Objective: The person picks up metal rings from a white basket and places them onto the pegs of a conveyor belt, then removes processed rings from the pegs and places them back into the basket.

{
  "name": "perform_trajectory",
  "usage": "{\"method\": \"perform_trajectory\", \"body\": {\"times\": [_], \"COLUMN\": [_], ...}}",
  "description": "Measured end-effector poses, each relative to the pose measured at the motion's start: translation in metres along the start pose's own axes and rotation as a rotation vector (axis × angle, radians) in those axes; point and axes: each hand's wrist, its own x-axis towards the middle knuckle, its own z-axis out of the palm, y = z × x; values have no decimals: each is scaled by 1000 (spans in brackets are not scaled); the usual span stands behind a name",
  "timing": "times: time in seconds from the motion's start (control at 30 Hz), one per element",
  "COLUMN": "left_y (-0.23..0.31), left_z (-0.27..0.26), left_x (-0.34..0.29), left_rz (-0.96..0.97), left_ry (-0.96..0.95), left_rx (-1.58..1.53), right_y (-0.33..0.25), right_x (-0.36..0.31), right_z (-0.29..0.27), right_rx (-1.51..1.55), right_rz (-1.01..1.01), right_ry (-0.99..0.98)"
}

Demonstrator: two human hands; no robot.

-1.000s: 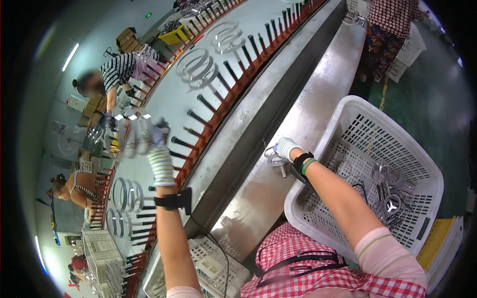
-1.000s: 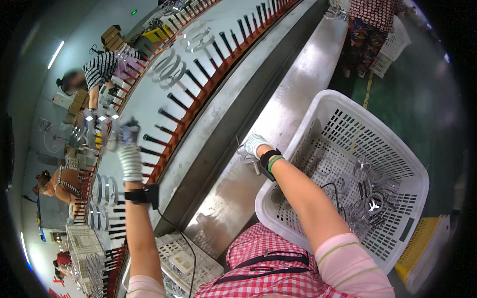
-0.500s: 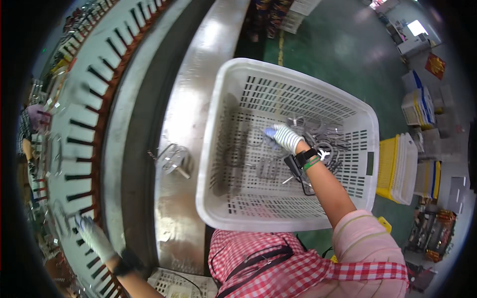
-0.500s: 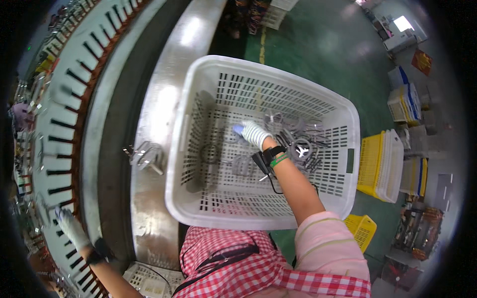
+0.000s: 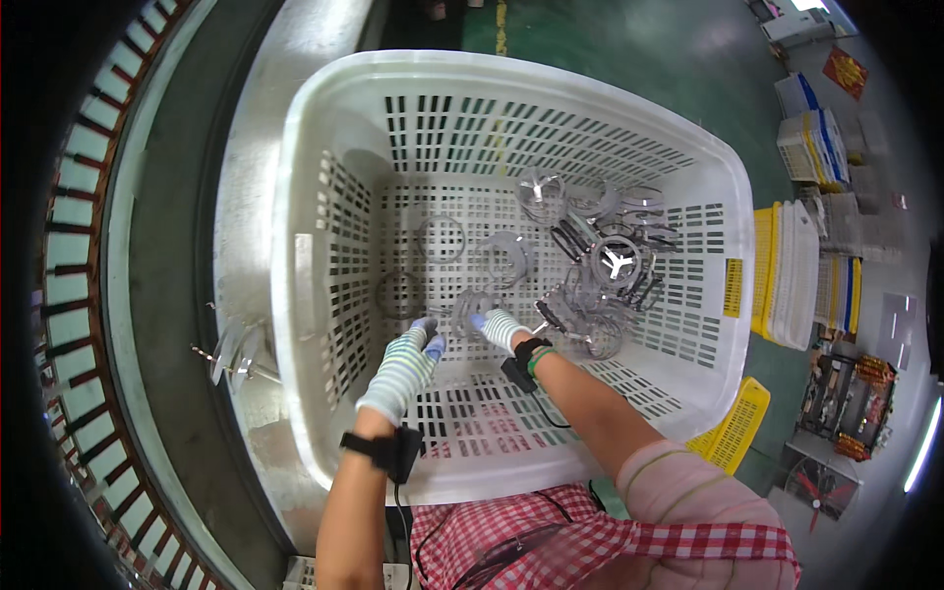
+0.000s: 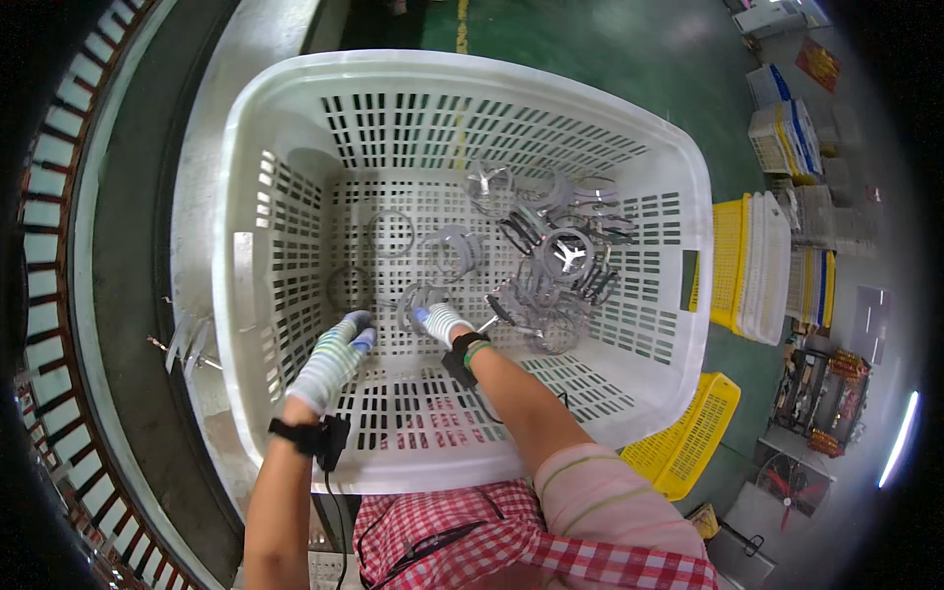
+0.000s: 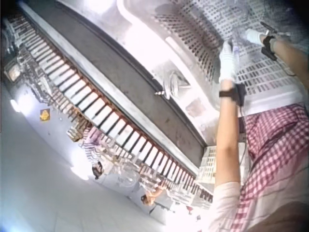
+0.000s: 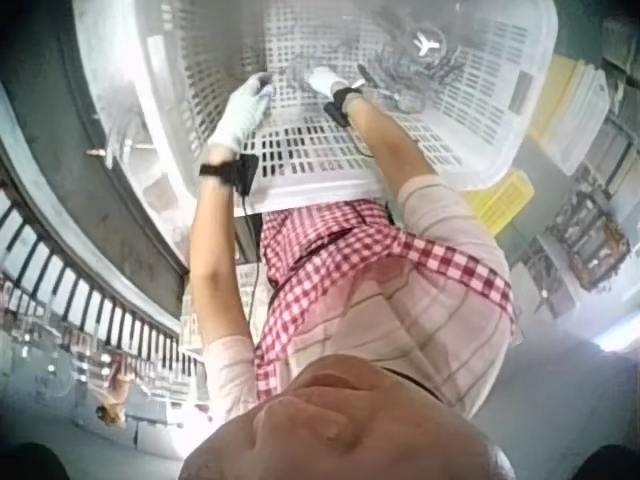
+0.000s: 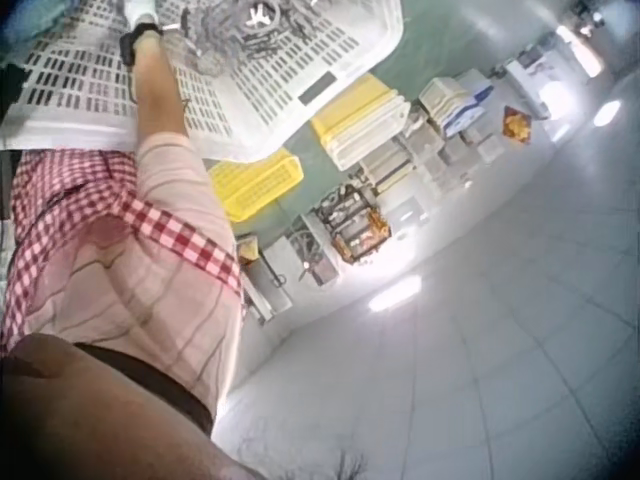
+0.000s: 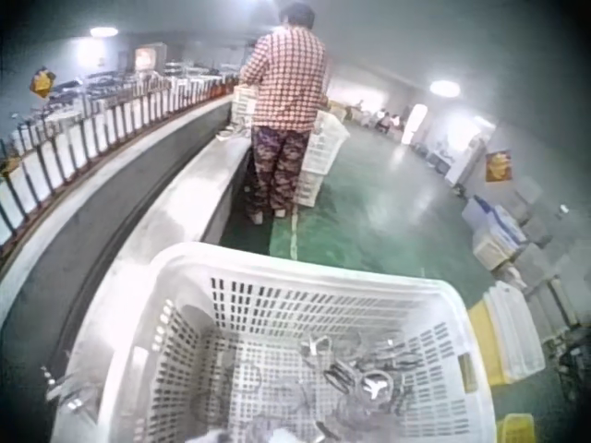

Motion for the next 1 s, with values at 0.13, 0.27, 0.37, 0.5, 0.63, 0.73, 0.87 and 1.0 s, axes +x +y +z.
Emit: {"method": "perform_trajectory", "body": {"times": [0.13, 0.27, 0.37, 0.5, 0.63, 0.73, 0.87, 1.0], "left_y": [-48, -62, -83, -58, -70, -33, 22, -7], "left_z": [30, 23, 11, -39, -31, -15, -52, -116], "left_x": [22, 17, 4, -69, -130, -140, -159, -159], "left_rz": [73, 66, 91, -134, -198, 126, 38, 308], "left_ry": [76, -283, -468, -337, -133, -33, 307, 811], "left_rx": [803, 770, 404, 11, -1006, -589, -825, -863], "right_y": [-53, -84, -77, -49, -17, 69, 59, 53], "right_x": [-53, -116, -113, -7, 26, 39, 44, 17], "right_z": [-48, -106, -121, -106, -85, -88, -116, -156], "right_rx": [245, 835, 933, 266, -353, -635, -699, -307], "right_rz": [-126, 112, 142, -360, -462, -549, -276, -265], "right_ry": [-255, -464, -565, 325, 240, 557, 264, 371]}}
